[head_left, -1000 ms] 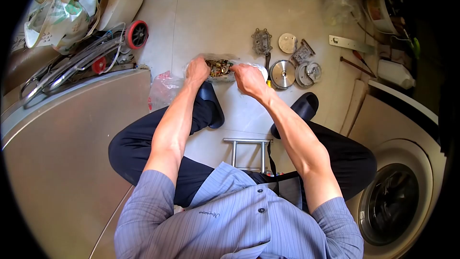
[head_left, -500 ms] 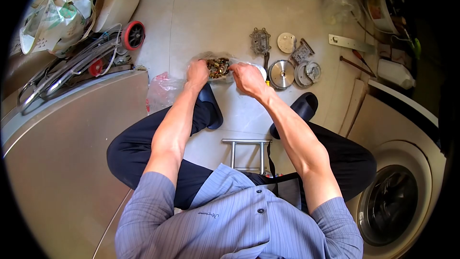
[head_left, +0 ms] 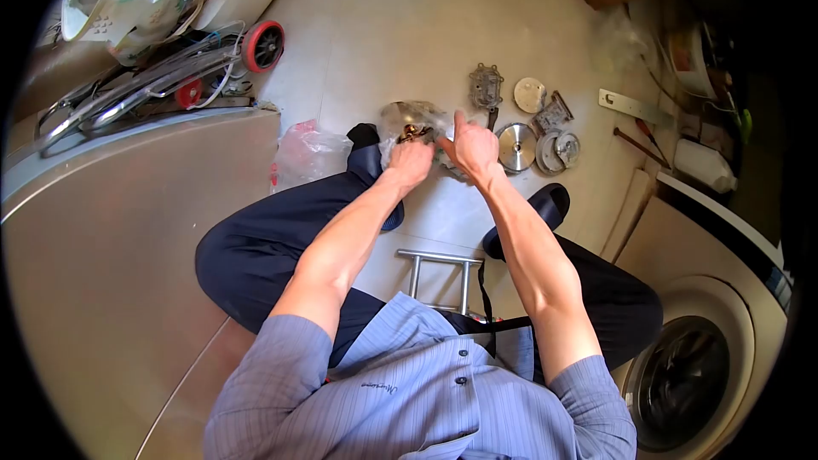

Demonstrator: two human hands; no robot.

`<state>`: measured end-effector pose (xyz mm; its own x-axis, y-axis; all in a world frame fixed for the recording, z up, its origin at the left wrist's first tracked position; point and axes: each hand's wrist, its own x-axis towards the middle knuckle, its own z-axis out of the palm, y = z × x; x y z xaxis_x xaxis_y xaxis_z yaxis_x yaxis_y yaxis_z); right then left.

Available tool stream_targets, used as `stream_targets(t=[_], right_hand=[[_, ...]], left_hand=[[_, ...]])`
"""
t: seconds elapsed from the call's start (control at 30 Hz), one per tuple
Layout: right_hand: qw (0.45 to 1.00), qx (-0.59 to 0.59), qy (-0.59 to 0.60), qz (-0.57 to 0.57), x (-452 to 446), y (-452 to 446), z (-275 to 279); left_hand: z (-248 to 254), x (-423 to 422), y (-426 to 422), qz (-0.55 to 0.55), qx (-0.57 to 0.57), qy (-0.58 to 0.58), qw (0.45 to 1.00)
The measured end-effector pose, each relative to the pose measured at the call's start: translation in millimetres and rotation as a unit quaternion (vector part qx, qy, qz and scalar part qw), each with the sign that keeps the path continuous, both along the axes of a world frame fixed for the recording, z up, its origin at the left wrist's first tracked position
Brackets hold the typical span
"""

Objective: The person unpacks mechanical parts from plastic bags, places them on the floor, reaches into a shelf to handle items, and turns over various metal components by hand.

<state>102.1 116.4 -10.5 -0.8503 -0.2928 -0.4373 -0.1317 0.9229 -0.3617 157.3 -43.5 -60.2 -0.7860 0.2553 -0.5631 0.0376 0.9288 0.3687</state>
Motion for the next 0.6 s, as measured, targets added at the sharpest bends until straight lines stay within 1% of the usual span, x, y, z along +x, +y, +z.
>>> stream_targets(t=[0.03, 0.07, 0.1, 0.13, 0.17, 0.2, 0.23, 0.27, 0.3, 0.33, 0.37, 0.43, 0.47, 0.5, 0.53, 0.57, 0.6], right_hand=[[1.0, -0.001, 0.0, 0.003, -3, 2, -16], [1.0, 0.017, -0.027, -0.003, -6, 5, -32], [0.998, 0.036, -0.053, -0.008, -9, 3, -32], [0.996, -0.042, 0.017, -0.081, -6, 4, -30], [0.996, -0.04, 0.014, -0.077, -7, 4, -30], [0.986, -0.12, 0.071, -0.089, -12, 3, -25], [0.966, -0.199, 0.128, -0.103, -18, 3, -19], [0.959, -0.208, 0.183, -0.059, -21, 0, -13], [0.96, -0.206, 0.183, -0.059, -25, 0, -10], [0.952, -0.221, 0.203, -0.052, -28, -2, -9], [0.944, -0.238, 0.222, -0.045, -29, -5, -6], [0.946, -0.249, 0.204, -0.041, -31, -3, -14], [0.948, -0.267, 0.154, -0.076, -29, -1, -18], [0.947, -0.282, 0.105, -0.111, -29, 0, -18], [0.954, -0.266, 0.091, -0.108, -28, 4, -18], [0.954, -0.263, 0.09, -0.107, -25, 8, -17], [0.958, -0.253, 0.076, -0.109, -23, 10, -16]], left_hand=[[3, 4, 5, 0.016, 0.008, -0.007, 1.0], [6, 7, 7, 0.032, 0.017, -0.015, 0.999], [6, 7, 7, 0.034, 0.018, -0.014, 0.999], [7, 8, 8, 0.043, 0.029, 0.015, 0.999], [7, 12, 8, 0.052, 0.041, 0.042, 0.997], [35, 1, 7, 0.132, 0.076, -0.031, 0.988], [25, 4, 8, 0.132, 0.079, -0.032, 0.988], [15, 6, 10, 0.189, 0.079, -0.02, 0.979], [11, 5, 11, 0.246, 0.078, -0.008, 0.966], [7, 5, 8, 0.223, 0.094, 0.023, 0.97], [3, 7, 6, 0.225, 0.093, 0.023, 0.97], [-4, 6, 2, 0.223, 0.09, 0.006, 0.971], [-7, 7, -1, 0.224, 0.09, 0.005, 0.97], [-11, 5, -3, 0.198, 0.085, 0.035, 0.976], [-15, 4, -4, 0.172, 0.081, 0.066, 0.98], [-18, 6, -3, 0.173, 0.084, 0.064, 0.979], [-15, 3, -2, 0.158, 0.094, 0.093, 0.978]])
